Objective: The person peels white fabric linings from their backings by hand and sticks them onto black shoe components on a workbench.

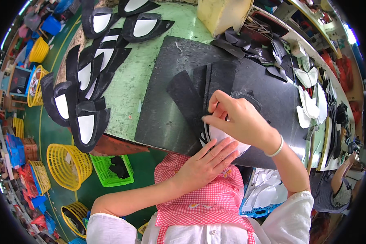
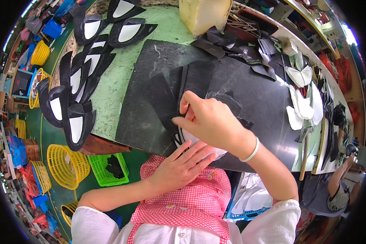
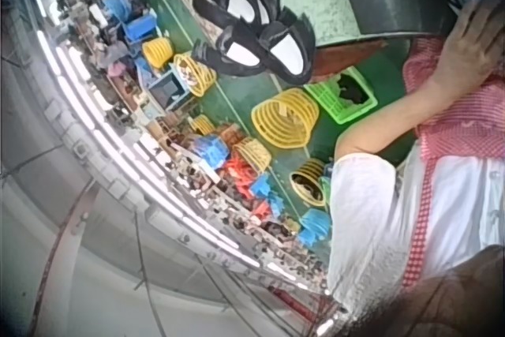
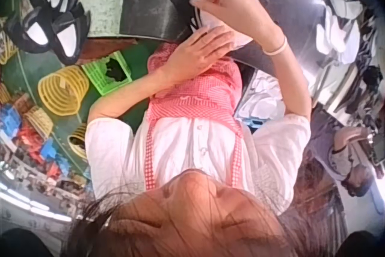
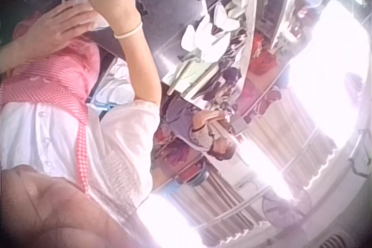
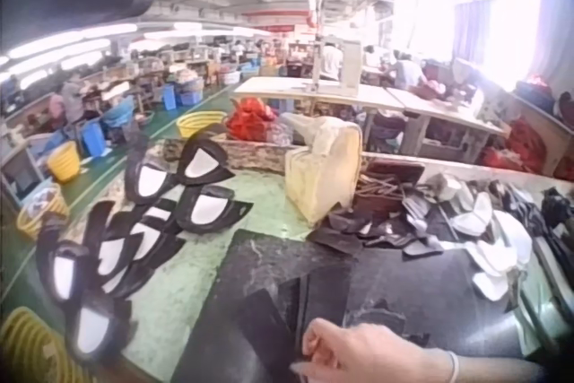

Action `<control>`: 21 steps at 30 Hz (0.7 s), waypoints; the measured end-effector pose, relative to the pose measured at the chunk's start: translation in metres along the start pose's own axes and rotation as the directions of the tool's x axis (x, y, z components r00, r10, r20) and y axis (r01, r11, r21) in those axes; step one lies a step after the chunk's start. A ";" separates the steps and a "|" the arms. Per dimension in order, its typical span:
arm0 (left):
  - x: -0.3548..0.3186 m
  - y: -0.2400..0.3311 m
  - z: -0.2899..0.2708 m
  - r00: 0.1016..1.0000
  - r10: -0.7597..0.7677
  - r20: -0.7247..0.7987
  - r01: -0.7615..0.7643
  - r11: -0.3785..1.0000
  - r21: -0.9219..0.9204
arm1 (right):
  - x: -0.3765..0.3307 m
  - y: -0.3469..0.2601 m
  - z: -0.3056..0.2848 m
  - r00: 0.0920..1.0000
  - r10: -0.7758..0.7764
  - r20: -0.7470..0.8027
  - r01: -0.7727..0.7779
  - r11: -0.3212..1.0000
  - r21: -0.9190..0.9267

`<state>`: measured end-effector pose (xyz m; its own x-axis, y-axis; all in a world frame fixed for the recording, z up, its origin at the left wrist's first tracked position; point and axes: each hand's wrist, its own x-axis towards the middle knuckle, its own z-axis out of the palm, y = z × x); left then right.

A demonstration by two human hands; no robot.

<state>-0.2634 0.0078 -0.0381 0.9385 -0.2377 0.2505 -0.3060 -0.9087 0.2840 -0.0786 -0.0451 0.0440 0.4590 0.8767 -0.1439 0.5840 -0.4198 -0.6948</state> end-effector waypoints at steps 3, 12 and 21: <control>0.001 0.000 -0.002 1.000 -0.011 0.008 0.011 1.000 0.010 | 0.003 0.002 -0.016 0.978 -0.068 0.195 0.035 0.985 0.170; 0.013 -0.032 -0.006 0.992 0.023 -0.123 -0.058 0.956 -0.289 | -0.036 0.038 0.004 0.850 -0.421 -0.317 0.356 0.902 -0.243; 0.030 -0.031 -0.057 0.990 -0.142 0.021 0.143 0.988 -0.060 | -0.152 0.090 -0.004 0.870 0.036 -0.493 -0.061 0.998 -0.034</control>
<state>-0.2349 0.0487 0.0130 0.9756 -0.1133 0.1879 -0.1775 -0.9111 0.3721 -0.0933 -0.2174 0.0066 0.7502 0.6313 0.1967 0.5774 -0.4805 -0.6601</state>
